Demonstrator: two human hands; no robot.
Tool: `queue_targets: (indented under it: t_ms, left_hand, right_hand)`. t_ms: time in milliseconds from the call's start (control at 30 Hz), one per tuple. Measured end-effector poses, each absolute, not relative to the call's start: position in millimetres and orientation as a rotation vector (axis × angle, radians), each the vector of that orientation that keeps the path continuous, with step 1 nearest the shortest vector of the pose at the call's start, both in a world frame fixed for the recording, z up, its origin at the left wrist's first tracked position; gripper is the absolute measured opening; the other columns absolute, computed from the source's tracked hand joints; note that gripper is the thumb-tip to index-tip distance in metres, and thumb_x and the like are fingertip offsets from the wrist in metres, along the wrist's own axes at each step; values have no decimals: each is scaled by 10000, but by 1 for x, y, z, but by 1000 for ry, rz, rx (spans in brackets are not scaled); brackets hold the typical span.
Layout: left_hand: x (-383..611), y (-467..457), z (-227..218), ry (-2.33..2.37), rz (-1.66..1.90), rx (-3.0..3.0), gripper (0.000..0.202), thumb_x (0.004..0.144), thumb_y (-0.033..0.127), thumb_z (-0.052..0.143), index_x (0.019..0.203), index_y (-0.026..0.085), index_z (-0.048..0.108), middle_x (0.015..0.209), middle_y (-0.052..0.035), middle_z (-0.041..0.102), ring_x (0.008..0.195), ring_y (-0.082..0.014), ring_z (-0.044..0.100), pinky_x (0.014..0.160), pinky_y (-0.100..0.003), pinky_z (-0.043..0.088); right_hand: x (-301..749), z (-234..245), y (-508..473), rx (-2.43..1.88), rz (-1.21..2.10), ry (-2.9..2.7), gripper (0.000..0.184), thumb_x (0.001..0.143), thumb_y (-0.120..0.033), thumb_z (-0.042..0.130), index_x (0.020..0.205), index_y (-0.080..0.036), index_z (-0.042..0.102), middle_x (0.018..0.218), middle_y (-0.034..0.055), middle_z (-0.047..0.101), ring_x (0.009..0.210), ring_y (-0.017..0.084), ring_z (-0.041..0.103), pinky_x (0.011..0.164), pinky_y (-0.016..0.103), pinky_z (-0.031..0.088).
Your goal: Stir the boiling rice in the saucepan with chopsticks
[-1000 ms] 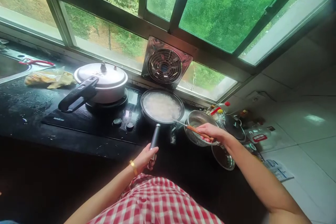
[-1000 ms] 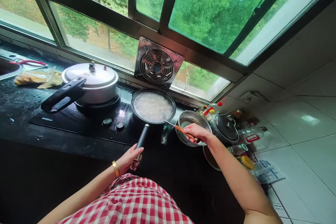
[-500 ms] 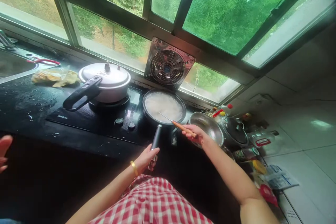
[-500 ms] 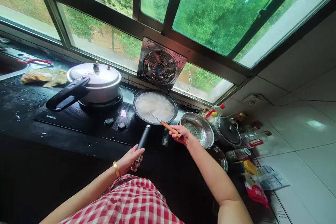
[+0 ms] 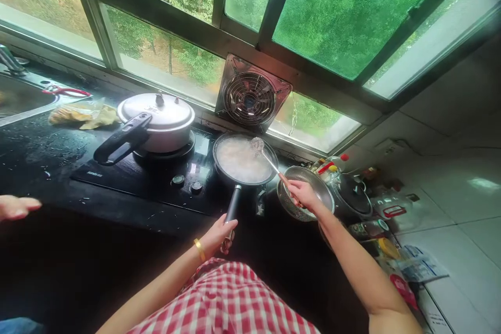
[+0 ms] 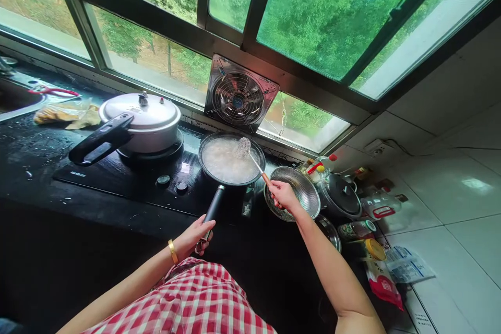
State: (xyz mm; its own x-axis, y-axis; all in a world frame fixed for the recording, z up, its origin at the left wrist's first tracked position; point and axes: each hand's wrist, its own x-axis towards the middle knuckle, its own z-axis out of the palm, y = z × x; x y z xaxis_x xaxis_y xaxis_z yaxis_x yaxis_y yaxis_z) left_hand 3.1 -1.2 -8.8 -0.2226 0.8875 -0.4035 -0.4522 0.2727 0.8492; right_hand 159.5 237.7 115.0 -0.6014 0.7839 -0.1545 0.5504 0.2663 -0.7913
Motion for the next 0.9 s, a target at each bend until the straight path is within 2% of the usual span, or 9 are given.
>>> queue_targets:
  t_ms: [100, 200, 267, 333, 467, 567, 733, 900]
  left_hand:
    - [3, -2, -6, 1265, 1317, 461, 423, 740, 539, 537, 960, 239, 336, 575, 84, 437, 376, -59, 379, 329, -169, 343]
    - [3, -1, -6, 1264, 1319, 460, 435, 733, 541, 544, 966, 240, 334, 572, 85, 435, 374, -60, 378, 330, -170, 343]
    - [3, -1, -7, 1259, 1320, 457, 444, 730, 545, 546, 971, 240, 331, 567, 87, 431, 371, -59, 373, 330, -168, 339]
    - [3, 0, -8, 1257, 1317, 457, 451, 730, 553, 546, 973, 240, 330, 562, 88, 425, 370, -59, 371, 331, -166, 336]
    - [3, 0, -11, 1257, 1319, 463, 444, 740, 550, 537, 985, 240, 334, 560, 85, 426, 374, -61, 376, 331, -165, 342]
    - [3, 0, -13, 1265, 1317, 458, 425, 751, 535, 531, 989, 241, 338, 565, 81, 433, 381, -62, 385, 336, -164, 348]
    - [3, 0, -14, 1250, 1333, 468, 450, 735, 564, 536, 987, 244, 343, 556, 86, 424, 368, -60, 373, 337, -167, 342]
    - [4, -1, -10, 1268, 1322, 452, 453, 719, 575, 545, 949, 244, 339, 571, 87, 426, 367, -53, 376, 336, -156, 326]
  right_hand:
    - [171, 115, 242, -1233, 711, -2498, 309, 818, -321, 485, 1058, -203, 640, 585, -20, 568, 417, 103, 513, 410, 201, 355]
    - [178, 115, 245, -1161, 279, -2617, 326, 827, -272, 454, 1087, -221, 644, 763, 32, 662, 667, 164, 603, 575, 229, 391]
    - [179, 113, 247, -1147, 142, -2655, 347, 836, -255, 430, 1120, -219, 627, 853, 51, 677, 760, 186, 605, 622, 238, 377]
    - [177, 109, 250, -1169, 107, -2685, 349, 845, -249, 409, 1118, -208, 622, 863, 59, 676, 753, 188, 600, 615, 239, 361]
    - [165, 100, 258, -1178, 179, -2683, 294, 850, -255, 417, 1006, -196, 659, 770, 50, 658, 684, 172, 586, 576, 229, 345]
    - [146, 97, 264, -1197, 370, -2652, 271, 844, -251, 443, 968, -185, 674, 651, 22, 613, 554, 139, 559, 518, 216, 347]
    - [109, 95, 271, -1347, 894, -2494, 366, 846, -283, 484, 1175, -169, 597, 452, -52, 455, 354, 106, 468, 364, 190, 312]
    - [92, 93, 272, -1273, 1128, -2442, 378, 823, -263, 541, 1186, -169, 590, 458, -64, 448, 340, 72, 447, 327, 156, 302]
